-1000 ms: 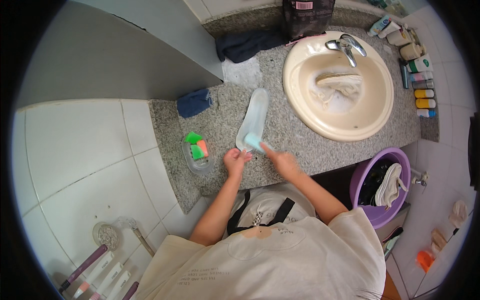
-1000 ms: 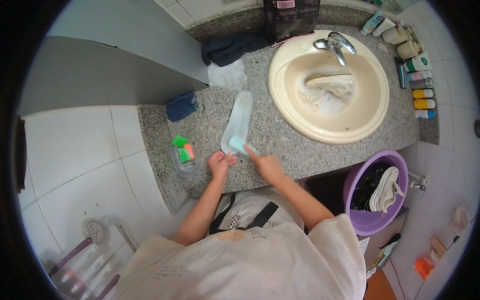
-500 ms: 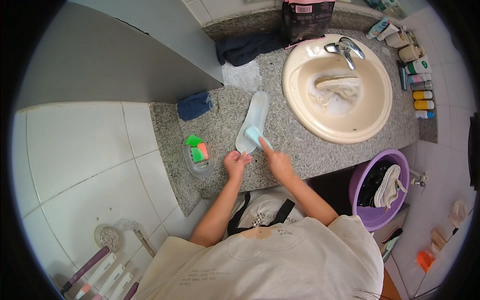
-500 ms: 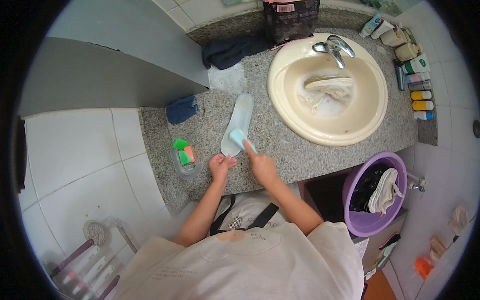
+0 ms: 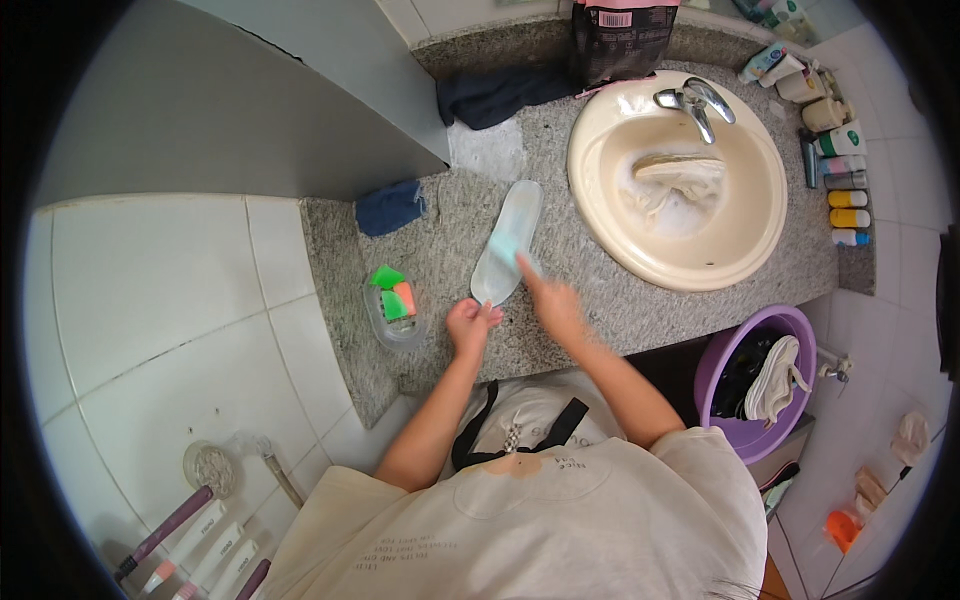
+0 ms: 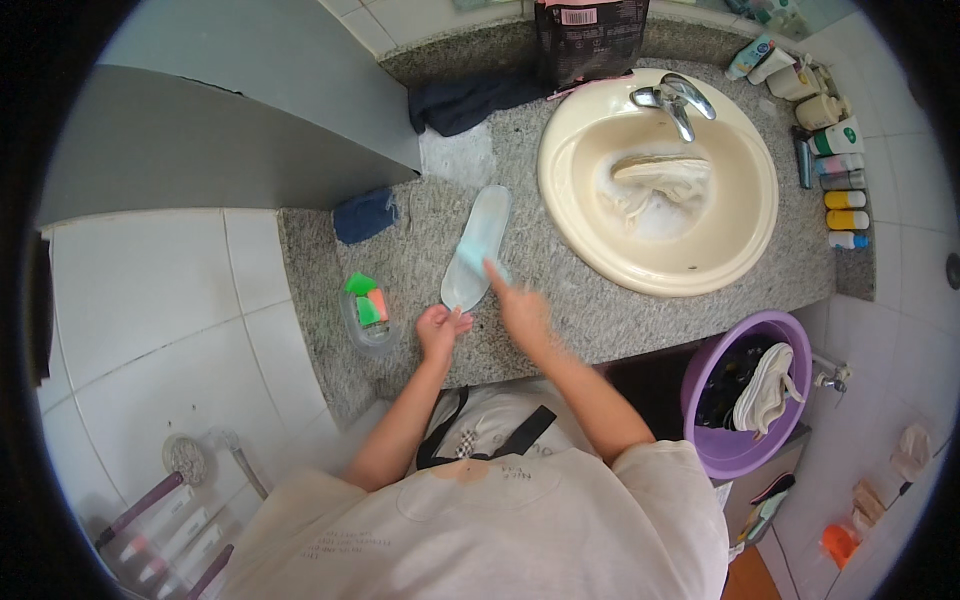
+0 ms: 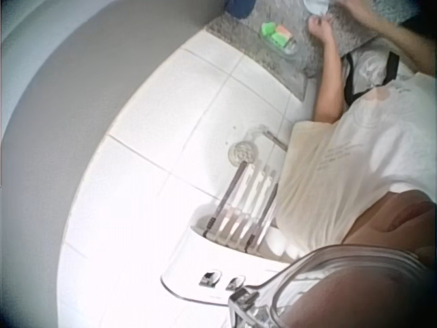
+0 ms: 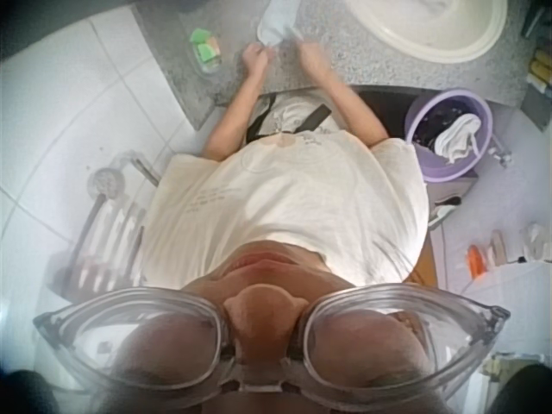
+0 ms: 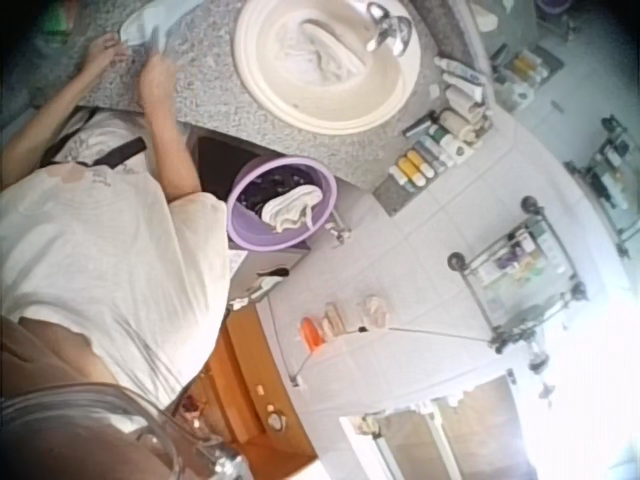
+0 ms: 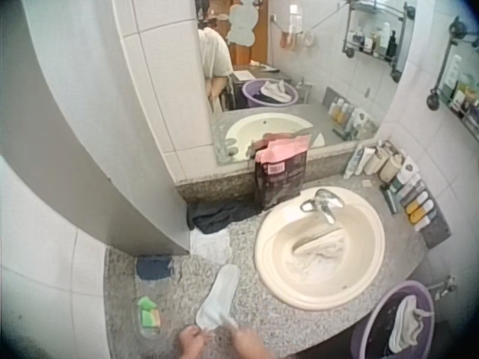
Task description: The person scrubs a white sneaker and its insole with a brush and soapy water in a bathroom sink. They remove the insole, clean both sides, rinse the shoe and insole, and wring out the laces.
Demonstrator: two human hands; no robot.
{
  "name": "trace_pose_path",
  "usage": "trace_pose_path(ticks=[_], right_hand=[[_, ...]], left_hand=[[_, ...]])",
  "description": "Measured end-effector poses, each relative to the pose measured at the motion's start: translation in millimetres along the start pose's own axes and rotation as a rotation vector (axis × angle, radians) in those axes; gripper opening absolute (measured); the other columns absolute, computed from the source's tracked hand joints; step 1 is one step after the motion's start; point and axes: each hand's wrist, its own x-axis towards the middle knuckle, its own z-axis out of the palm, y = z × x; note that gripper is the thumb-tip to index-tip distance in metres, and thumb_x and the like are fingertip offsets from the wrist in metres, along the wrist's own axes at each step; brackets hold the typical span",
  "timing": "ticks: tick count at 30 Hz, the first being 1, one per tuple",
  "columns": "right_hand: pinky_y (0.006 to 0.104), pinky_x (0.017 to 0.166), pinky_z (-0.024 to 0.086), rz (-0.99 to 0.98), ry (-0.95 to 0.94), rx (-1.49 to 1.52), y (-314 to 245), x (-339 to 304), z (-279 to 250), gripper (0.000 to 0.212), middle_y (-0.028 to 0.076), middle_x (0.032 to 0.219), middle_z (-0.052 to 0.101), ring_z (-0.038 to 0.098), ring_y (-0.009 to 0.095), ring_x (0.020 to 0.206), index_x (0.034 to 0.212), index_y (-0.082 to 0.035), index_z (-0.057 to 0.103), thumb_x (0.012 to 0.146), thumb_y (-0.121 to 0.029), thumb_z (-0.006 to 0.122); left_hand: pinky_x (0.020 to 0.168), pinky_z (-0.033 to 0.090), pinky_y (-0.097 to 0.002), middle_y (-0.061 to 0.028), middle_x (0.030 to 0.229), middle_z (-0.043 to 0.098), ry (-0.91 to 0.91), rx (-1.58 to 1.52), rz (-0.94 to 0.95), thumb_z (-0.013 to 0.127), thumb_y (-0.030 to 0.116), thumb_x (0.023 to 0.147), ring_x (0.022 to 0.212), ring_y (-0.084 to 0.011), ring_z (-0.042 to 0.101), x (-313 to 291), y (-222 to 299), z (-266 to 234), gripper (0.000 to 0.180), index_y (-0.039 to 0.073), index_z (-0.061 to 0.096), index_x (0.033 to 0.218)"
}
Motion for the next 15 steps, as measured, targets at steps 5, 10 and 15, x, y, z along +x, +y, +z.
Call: trace_pose_path(ticks=[5,10,15], right_hand=[[0.0476,0.054,0.050,0.057,0.194,0.083,14.1,47.6,-11.1,0.067,0.021,0.067,0.061,0.063,0.035,0.059,0.144,-0.018,0.034,0.081,-0.001,0.048],[0.0491,0.056,0.051,-0.055,-0.100,0.191,-20.5,-58.2,30.7,0.066,0.023,0.068,0.062,0.064,0.037,0.059,0.144,-0.020,0.036,0.082,-0.002,0.050],[0.0494,0.059,0.049,0.015,0.151,0.081,16.1,36.9,-15.1,0.056,0.021,0.073,0.063,0.063,0.038,0.065,0.142,-0.021,0.040,0.088,-0.008,0.049]], left_hand=[[0.057,0.060,-0.0339,-0.0165,0.075,0.064,0.012,0.015,-0.015,0.059,-0.004,0.087,0.064,-0.0254,0.068,1.3,3.4,3.6,0.014,0.000,0.047,0.081],[0.056,0.060,-0.0342,-0.0171,0.076,0.064,0.028,-0.005,0.014,0.059,-0.005,0.086,0.064,-0.0253,0.068,5.1,-4.8,0.2,0.014,0.000,0.047,0.081],[0.057,0.060,-0.0342,-0.0172,0.076,0.064,-0.012,0.004,-0.001,0.057,-0.006,0.087,0.064,-0.0253,0.068,2.5,1.8,1.7,0.013,0.000,0.048,0.081]])
